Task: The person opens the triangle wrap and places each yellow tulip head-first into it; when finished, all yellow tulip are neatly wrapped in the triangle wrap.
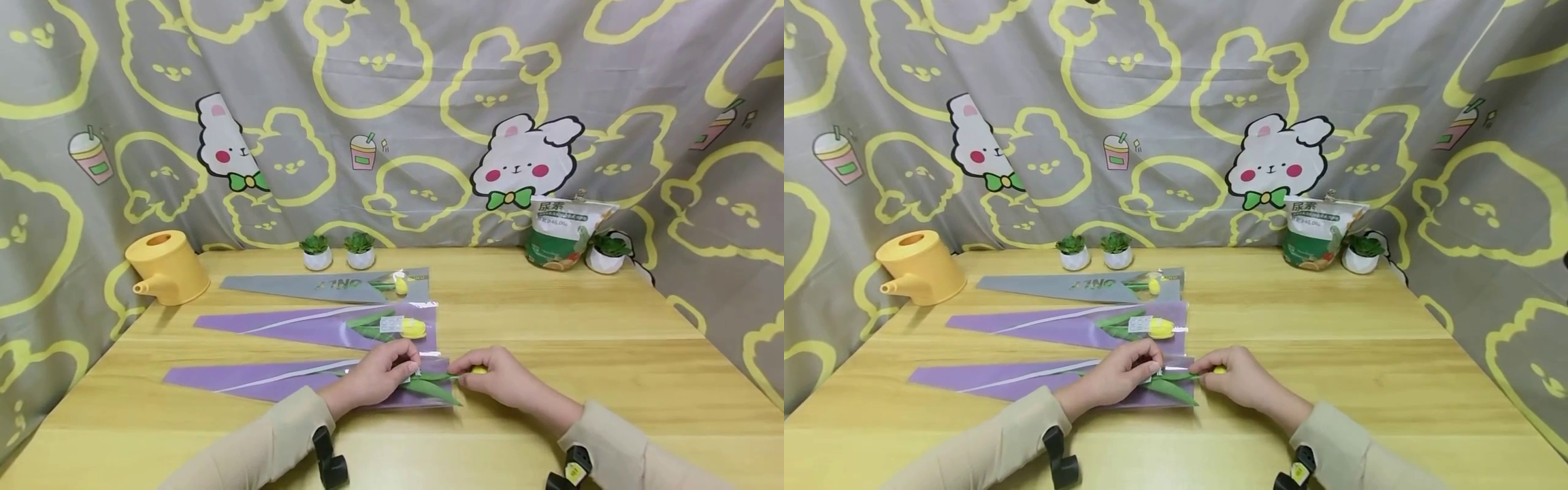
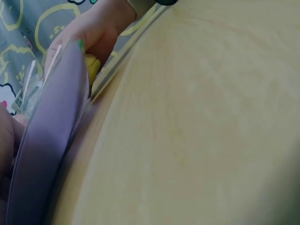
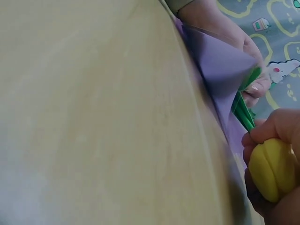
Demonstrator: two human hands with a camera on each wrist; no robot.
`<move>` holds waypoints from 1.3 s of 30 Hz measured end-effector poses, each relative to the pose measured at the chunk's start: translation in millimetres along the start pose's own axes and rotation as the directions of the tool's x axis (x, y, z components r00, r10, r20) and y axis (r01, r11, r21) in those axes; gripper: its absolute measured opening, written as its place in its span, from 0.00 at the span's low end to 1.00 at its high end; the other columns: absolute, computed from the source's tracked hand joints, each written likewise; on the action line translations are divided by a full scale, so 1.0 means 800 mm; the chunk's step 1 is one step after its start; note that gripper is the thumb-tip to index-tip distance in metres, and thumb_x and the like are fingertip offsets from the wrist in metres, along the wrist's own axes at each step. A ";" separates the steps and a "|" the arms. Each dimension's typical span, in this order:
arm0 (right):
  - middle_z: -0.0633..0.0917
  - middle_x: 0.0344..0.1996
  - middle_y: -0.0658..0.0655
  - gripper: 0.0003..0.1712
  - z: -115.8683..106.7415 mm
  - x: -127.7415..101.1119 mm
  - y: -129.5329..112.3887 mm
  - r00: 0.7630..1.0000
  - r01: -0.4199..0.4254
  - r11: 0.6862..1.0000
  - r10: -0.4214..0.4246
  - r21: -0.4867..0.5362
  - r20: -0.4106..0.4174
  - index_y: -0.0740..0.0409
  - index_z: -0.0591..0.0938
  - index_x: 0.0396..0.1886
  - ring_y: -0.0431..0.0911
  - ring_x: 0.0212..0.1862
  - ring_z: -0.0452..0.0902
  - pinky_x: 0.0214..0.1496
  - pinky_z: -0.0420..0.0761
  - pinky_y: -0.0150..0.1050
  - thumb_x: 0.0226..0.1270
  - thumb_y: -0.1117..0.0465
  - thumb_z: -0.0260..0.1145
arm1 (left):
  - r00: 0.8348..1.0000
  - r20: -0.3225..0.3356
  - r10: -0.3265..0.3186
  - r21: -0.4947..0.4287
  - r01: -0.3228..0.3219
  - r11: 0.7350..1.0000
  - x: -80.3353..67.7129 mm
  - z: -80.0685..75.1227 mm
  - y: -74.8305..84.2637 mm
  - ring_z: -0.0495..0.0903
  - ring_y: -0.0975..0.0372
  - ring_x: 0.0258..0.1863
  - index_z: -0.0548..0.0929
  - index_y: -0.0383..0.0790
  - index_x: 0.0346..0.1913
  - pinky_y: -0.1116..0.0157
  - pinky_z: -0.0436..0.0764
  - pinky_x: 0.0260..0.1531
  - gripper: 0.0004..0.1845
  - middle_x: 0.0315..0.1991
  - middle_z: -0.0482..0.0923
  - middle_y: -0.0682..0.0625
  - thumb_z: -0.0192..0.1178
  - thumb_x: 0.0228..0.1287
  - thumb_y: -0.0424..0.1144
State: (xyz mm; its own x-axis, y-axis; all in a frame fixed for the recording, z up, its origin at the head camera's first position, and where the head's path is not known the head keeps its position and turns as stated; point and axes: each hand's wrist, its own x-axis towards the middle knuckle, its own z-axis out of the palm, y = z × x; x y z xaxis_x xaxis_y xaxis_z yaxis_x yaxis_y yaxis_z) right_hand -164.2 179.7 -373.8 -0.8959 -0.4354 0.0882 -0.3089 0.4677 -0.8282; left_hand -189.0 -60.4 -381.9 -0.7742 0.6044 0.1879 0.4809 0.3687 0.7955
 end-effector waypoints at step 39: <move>0.86 0.37 0.56 0.07 0.019 0.006 -0.012 0.987 -0.018 1.000 0.015 -0.023 -0.158 0.59 0.86 0.34 0.49 0.45 0.79 0.47 0.76 0.39 0.54 0.67 0.66 | 1.000 -0.011 0.023 0.103 -0.022 0.994 -0.001 -0.006 0.011 0.70 0.68 0.29 0.76 0.45 0.32 0.70 0.71 0.33 0.05 0.29 0.74 0.57 0.54 0.65 0.33</move>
State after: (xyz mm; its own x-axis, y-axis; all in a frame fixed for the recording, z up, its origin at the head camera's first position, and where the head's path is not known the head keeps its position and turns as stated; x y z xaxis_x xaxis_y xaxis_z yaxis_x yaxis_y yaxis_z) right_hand -161.1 161.7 -373.8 -0.9394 -0.3019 0.1623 -0.2996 0.4929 -0.8169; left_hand -186.2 -61.1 -372.7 -0.7674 0.6048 0.2129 0.5378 0.4264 0.7273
